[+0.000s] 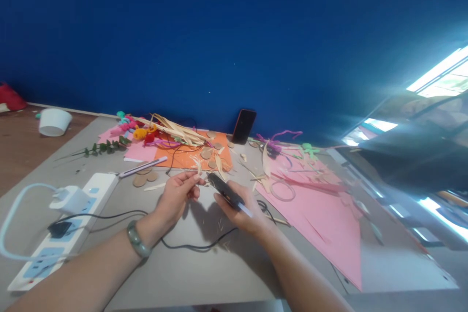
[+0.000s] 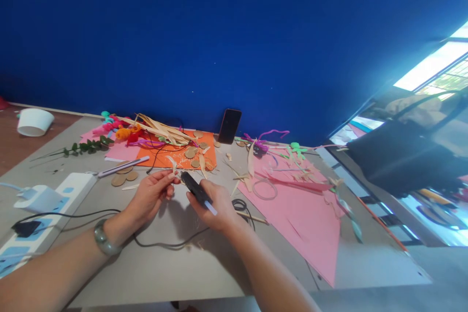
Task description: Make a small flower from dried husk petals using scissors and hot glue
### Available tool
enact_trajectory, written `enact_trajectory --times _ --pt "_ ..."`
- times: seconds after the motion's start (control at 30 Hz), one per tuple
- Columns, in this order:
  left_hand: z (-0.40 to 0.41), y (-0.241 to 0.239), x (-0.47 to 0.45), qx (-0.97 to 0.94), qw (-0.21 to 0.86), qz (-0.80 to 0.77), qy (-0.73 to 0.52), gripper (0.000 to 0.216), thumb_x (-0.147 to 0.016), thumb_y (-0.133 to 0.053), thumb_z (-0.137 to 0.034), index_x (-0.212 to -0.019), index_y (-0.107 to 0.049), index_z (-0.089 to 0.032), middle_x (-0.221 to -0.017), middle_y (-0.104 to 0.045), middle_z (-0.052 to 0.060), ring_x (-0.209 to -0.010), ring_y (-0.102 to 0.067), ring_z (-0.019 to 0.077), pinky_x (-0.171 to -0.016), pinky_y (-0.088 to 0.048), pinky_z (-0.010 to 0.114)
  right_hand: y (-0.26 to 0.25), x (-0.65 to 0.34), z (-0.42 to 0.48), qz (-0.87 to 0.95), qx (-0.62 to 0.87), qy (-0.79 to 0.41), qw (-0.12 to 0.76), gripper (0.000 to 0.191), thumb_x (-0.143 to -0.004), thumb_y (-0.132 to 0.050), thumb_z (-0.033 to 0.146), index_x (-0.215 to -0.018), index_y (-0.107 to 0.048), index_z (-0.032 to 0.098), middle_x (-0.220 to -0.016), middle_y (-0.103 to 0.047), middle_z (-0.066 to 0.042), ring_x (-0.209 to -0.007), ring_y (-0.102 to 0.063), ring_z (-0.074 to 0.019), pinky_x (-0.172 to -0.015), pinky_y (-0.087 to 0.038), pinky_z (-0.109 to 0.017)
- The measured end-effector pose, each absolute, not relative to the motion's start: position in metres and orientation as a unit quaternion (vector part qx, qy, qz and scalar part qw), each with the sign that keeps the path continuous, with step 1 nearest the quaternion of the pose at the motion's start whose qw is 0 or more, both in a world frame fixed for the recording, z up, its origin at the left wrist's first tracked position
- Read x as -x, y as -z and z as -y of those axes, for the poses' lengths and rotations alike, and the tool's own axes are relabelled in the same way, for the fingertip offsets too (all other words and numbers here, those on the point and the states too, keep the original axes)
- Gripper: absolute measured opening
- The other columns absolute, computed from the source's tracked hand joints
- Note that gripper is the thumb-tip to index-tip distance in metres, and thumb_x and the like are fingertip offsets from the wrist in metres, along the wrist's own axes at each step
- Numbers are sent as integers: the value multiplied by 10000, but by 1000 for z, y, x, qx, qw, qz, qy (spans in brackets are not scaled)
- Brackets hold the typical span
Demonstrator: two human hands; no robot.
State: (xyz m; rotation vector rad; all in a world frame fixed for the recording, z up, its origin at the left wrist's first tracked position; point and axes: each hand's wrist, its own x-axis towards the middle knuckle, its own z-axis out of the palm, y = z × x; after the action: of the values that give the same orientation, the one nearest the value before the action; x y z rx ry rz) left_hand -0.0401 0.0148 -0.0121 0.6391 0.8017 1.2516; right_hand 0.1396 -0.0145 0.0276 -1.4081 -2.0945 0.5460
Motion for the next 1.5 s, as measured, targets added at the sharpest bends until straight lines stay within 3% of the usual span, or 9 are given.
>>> enact_trajectory --times 0.33,0.6,1.03,1.2,1.37,1.5 --pt "-15 16 41 -316 704 -355 -527 280 -697 -760 -347 -814 -660 -113 -708 -682 32 -412 -498 35 -378 -364 150 -25 -139 15 808 493 -160 280 282 -861 -512 337 -676 -336 218 -554 -386 55 -480 -349 -96 -491 -262 -231" --pt "-14 5 41 -288 731 -349 -512 330 -613 -811 -349 -724 -591 -128 -664 -615 -28 -356 -435 12 -303 -265 130 -24 -141 14 838 459 -152 253 255 -852 -510 298 -688 -333 216 -589 -413 44 -503 -380 -99 -514 -266 -232" --pt "-17 5 46 -282 757 -325 -492 306 -666 -780 -326 -777 -574 -129 -720 -654 -12 -335 -327 -25 -322 -202 121 -20 -145 14 854 432 -158 243 214 -847 -525 313 -723 -387 207 -625 -463 29 -531 -426 -104 -535 -281 -230" --pt "-18 7 48 -291 760 -313 -490 267 -698 -755 -316 -748 -574 -126 -565 -582 -48 -338 -296 -12 -336 -167 129 -21 -146 14 856 422 -169 244 199 -833 -532 299 -720 -396 207 -622 -464 32 -530 -432 -102 -529 -281 -225" --pt "-19 7 50 -286 758 -309 -498 244 -687 -754 -283 -748 -576 -127 -707 -667 6 -346 -287 -23 -349 -165 143 -22 -147 14 861 417 -173 232 202 -813 -545 294 -714 -391 210 -632 -467 29 -541 -433 -105 -534 -290 -222" --pt "-19 3 51 -281 754 -313 -505 255 -666 -767 -275 -731 -568 -130 -580 -601 -29 -340 -256 -15 -352 -152 147 -21 -146 14 863 419 -172 225 185 -815 -542 300 -723 -410 207 -635 -468 27 -544 -432 -108 -538 -295 -223"
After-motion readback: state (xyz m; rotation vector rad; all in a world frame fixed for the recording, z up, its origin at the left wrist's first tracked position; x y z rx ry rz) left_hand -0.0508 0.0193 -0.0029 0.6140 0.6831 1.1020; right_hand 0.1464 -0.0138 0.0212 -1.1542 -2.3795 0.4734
